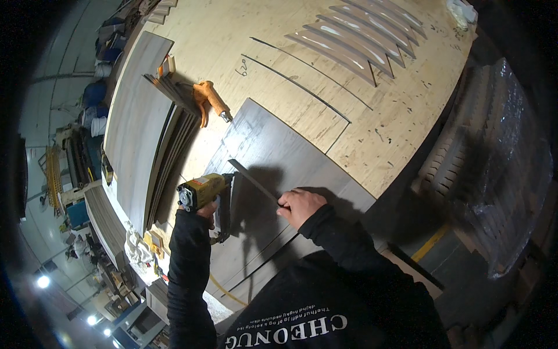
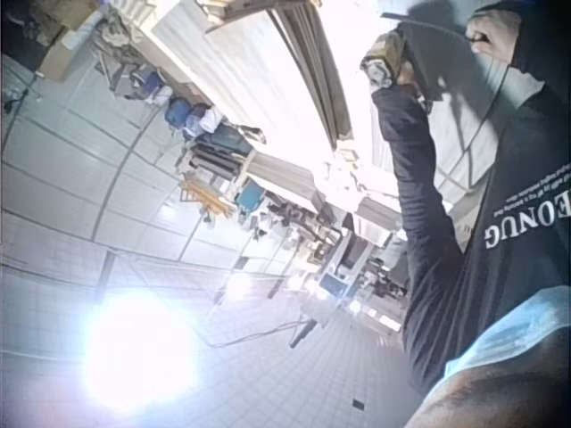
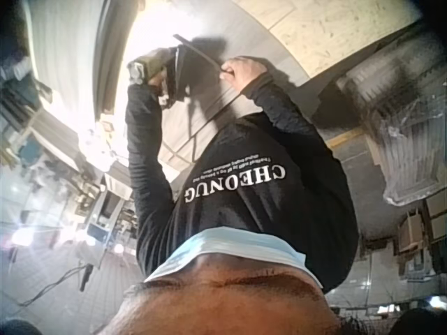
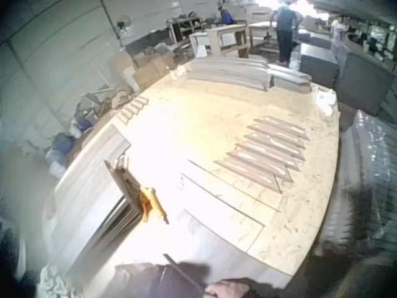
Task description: The person hammers a wooden frame with a hammer, fits wooden trim pieces onto wooden panels by hand, and fastens the trim pieces into place using a pneumatic nail gun.
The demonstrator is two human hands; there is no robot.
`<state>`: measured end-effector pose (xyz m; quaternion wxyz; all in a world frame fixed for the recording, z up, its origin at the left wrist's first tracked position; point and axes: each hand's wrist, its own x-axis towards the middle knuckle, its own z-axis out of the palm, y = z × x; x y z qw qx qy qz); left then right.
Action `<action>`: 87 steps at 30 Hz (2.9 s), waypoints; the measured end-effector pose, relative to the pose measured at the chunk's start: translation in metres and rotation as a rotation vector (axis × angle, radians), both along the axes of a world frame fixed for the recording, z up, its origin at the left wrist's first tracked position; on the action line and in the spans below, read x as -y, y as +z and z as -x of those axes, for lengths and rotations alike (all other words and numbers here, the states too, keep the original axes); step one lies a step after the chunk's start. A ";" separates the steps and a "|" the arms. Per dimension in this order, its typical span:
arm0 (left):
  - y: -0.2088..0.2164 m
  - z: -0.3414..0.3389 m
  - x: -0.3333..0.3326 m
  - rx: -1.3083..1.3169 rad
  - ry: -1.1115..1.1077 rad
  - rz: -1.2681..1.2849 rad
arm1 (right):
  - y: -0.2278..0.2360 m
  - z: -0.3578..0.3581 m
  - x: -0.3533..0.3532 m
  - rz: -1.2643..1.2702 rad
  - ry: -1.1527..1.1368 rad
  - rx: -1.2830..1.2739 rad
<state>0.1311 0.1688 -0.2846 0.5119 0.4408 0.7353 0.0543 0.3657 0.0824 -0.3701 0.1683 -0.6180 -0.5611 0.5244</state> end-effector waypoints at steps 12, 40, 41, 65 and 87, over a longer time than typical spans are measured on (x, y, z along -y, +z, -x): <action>0.007 0.019 0.006 0.103 0.063 -0.095 | -0.008 0.004 0.004 -0.106 -0.025 -0.003; -0.008 0.037 0.004 0.050 0.017 -0.124 | -0.002 0.000 0.000 -0.055 0.010 -0.009; -0.010 0.039 0.005 0.010 -0.022 -0.151 | -0.003 0.001 0.000 -0.059 0.015 -0.005; 0.001 0.127 0.078 -0.117 0.400 0.051 | -0.005 0.000 -0.006 -0.034 0.042 0.006; 0.002 0.207 0.146 -0.141 0.689 0.008 | -0.031 -0.007 0.003 0.034 -0.046 -0.052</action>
